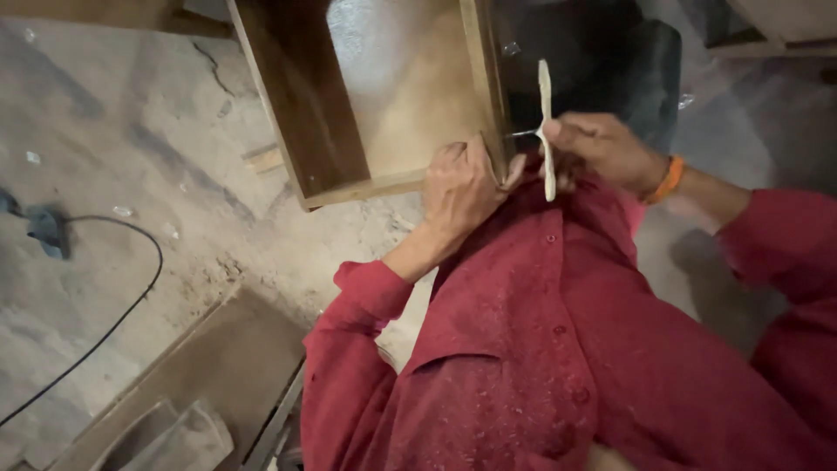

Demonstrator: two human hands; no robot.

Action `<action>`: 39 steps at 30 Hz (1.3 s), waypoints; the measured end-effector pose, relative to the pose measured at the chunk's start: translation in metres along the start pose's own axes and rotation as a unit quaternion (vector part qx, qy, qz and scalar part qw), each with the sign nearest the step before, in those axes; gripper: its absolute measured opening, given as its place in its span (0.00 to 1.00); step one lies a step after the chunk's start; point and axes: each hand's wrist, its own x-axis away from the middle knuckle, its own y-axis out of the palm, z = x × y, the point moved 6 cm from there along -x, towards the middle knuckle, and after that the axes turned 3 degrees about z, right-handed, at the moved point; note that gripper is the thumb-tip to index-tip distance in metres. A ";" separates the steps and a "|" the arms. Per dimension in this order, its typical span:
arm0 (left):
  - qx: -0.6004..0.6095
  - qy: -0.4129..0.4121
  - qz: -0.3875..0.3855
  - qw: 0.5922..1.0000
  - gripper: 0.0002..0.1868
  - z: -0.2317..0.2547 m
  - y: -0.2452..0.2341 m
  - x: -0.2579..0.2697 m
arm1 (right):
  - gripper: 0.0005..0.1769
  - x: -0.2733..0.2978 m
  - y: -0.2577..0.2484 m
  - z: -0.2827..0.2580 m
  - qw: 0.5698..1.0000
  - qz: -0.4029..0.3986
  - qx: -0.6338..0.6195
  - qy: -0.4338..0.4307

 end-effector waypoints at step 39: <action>-0.018 -0.002 -0.033 0.999 0.26 0.003 0.007 -0.003 | 0.17 0.040 0.000 -0.127 0.691 0.139 0.444 -0.554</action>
